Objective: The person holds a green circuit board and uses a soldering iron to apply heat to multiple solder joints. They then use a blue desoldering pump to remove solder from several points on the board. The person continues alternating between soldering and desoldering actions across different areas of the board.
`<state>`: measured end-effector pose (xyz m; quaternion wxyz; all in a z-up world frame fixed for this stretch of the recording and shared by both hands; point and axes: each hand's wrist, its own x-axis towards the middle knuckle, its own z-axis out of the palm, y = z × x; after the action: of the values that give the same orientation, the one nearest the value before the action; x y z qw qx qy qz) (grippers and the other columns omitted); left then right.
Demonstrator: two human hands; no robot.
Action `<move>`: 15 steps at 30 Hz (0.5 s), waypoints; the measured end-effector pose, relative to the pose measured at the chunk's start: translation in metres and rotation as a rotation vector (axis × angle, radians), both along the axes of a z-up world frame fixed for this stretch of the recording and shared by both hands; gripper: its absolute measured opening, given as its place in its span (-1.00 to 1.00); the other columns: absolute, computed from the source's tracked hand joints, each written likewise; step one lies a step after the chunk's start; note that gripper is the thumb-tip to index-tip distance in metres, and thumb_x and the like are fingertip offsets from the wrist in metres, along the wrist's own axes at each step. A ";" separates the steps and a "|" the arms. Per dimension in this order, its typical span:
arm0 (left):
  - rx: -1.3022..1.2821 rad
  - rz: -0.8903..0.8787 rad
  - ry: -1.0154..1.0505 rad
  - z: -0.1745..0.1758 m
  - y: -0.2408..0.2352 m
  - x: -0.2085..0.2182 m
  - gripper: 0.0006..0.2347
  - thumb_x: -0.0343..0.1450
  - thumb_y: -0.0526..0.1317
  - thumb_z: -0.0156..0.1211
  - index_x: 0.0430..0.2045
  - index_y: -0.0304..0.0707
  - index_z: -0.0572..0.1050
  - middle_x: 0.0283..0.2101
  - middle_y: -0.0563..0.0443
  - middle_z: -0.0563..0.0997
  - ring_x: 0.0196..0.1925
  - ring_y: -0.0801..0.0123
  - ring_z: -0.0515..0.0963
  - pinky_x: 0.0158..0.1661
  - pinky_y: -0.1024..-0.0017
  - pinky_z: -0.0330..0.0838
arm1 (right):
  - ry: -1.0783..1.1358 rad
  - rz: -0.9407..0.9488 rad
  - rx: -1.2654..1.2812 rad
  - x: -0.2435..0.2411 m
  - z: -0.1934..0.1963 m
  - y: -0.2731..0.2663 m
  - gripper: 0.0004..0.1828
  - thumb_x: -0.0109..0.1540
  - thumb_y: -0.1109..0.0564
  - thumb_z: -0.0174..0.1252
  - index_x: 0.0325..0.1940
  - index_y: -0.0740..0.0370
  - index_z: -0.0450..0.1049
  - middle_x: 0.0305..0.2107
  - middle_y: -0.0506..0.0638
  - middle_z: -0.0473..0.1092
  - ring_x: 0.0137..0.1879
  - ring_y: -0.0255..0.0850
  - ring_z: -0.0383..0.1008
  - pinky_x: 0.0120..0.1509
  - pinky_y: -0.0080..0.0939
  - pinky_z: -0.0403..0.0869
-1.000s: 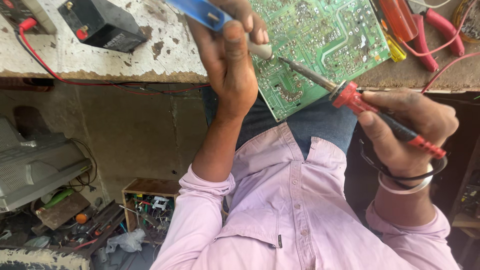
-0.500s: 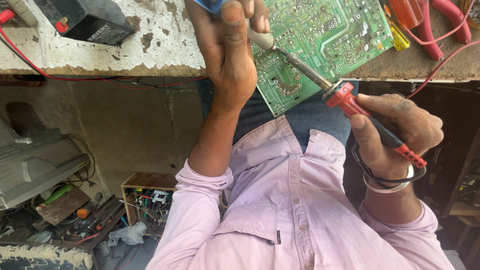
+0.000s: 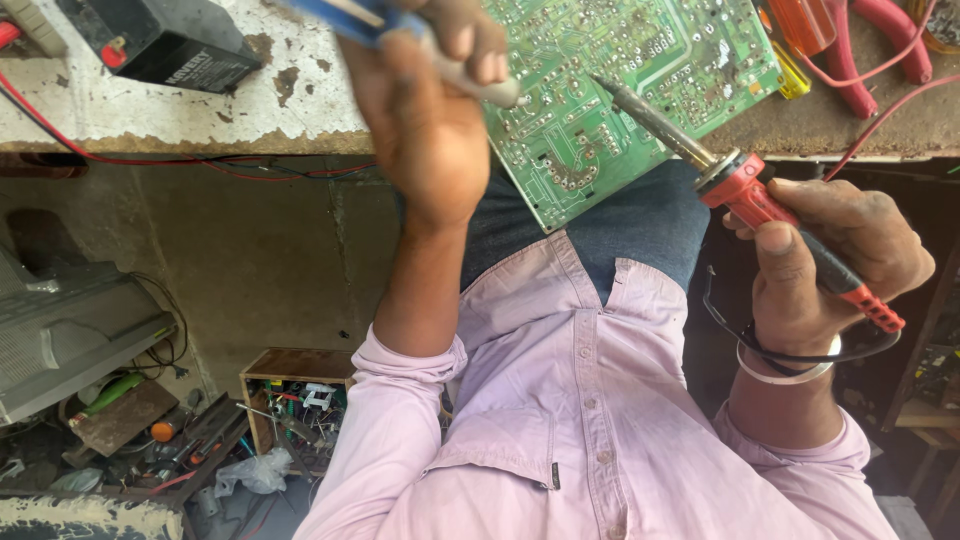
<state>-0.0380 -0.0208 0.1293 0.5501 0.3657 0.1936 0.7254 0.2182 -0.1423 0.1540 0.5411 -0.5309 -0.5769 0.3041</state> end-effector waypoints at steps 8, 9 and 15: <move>0.041 -0.040 -0.112 0.031 -0.019 -0.021 -0.23 0.20 0.61 -0.51 -0.71 -0.25 0.14 -0.68 -0.04 0.13 -0.61 0.20 0.16 -0.49 0.30 0.11 | -0.017 -0.010 -0.044 0.006 -0.011 -0.009 -0.50 0.41 -0.08 0.42 -0.03 0.49 0.50 -0.35 0.15 0.52 -0.27 -0.19 0.61 -0.15 -0.40 0.54; 0.047 -0.037 -0.111 0.033 -0.020 -0.022 -0.22 0.17 0.63 -0.54 -0.74 -0.24 0.12 -0.70 -0.04 0.11 -0.62 0.19 0.15 -0.49 0.29 0.10 | -0.031 -0.013 -0.043 0.007 -0.013 -0.010 -0.50 0.41 -0.08 0.43 -0.03 0.49 0.50 -0.33 0.16 0.53 -0.27 -0.19 0.60 -0.14 -0.40 0.52; 0.086 -0.019 -0.007 0.037 -0.023 -0.026 -0.21 0.12 0.68 -0.52 -0.76 -0.20 0.07 -0.75 -0.06 0.11 -0.65 0.20 0.12 -0.52 0.30 0.05 | -0.091 -0.011 -0.014 0.013 -0.026 -0.011 -0.46 0.38 -0.12 0.46 -0.04 0.49 0.53 -0.28 0.19 0.55 -0.25 -0.18 0.58 -0.11 -0.39 0.48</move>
<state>-0.0642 -0.0436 0.1663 0.5413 0.3884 0.1568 0.7291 0.2310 -0.1533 0.1283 0.5124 -0.5510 -0.5958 0.2807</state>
